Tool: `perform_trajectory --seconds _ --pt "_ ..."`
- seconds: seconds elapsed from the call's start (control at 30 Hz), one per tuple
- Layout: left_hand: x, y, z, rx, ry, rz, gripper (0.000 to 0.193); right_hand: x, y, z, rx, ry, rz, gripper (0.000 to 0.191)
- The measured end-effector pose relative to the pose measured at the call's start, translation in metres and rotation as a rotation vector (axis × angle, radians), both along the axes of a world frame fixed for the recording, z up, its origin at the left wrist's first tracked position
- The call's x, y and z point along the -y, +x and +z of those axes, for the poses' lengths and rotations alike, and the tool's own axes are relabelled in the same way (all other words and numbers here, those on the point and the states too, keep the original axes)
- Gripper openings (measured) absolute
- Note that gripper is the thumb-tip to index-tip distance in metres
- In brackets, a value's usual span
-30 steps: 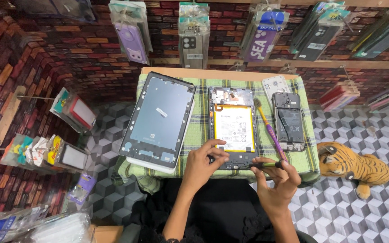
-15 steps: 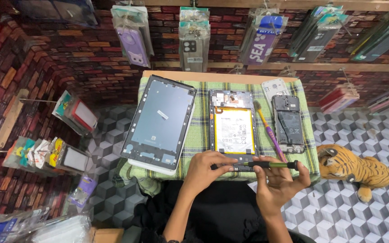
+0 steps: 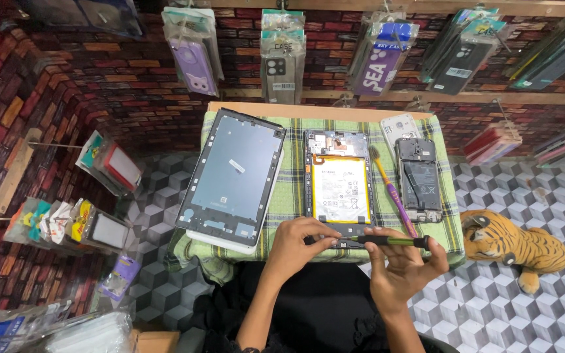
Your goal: The person uses a screwdriver to remove screws from the internal frame of a disassembled tablet. The person then uses the screwdriver to pry and lift a small metal bracket from the tablet chassis.
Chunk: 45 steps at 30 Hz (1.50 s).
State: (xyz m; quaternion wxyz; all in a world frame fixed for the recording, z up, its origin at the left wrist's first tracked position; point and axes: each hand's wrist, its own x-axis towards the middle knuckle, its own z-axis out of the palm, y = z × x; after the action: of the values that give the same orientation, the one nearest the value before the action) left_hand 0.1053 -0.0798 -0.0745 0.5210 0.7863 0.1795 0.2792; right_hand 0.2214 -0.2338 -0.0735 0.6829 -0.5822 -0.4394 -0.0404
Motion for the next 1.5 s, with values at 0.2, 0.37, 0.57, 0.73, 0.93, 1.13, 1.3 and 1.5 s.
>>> perform_trajectory --seconds 0.2,0.37,0.57,0.73,0.93,1.13,1.3,1.5 --pt "0.0 0.0 0.001 -0.011 0.017 0.006 0.018 -0.001 0.0 -0.001 0.067 -0.003 -0.005 0.085" --pt "0.001 0.0 0.001 0.011 0.028 0.012 0.018 -0.001 0.001 -0.005 0.1 0.011 0.01 0.081" --pt "0.001 0.0 0.0 0.008 0.024 0.025 0.017 0.001 0.004 -0.01 0.213 0.019 0.014 0.084" --pt "0.002 0.001 0.0 0.017 0.041 0.035 0.017 0.003 0.003 -0.011 0.184 0.048 -0.026 0.085" --pt "0.003 0.0 0.0 0.029 0.057 0.026 0.017 0.002 0.003 -0.01 0.207 0.025 -0.01 0.084" --pt "0.003 0.0 0.002 0.0 0.047 0.023 0.016 0.002 0.004 -0.01 0.2 0.012 0.007 0.083" --pt "0.004 -0.001 0.002 0.003 0.078 0.026 0.015 0.004 0.007 -0.011 0.205 0.004 0.06 0.08" --pt "0.004 -0.002 0.003 0.008 0.089 0.02 0.015 0.006 0.01 -0.015 0.185 -0.007 0.151 0.077"
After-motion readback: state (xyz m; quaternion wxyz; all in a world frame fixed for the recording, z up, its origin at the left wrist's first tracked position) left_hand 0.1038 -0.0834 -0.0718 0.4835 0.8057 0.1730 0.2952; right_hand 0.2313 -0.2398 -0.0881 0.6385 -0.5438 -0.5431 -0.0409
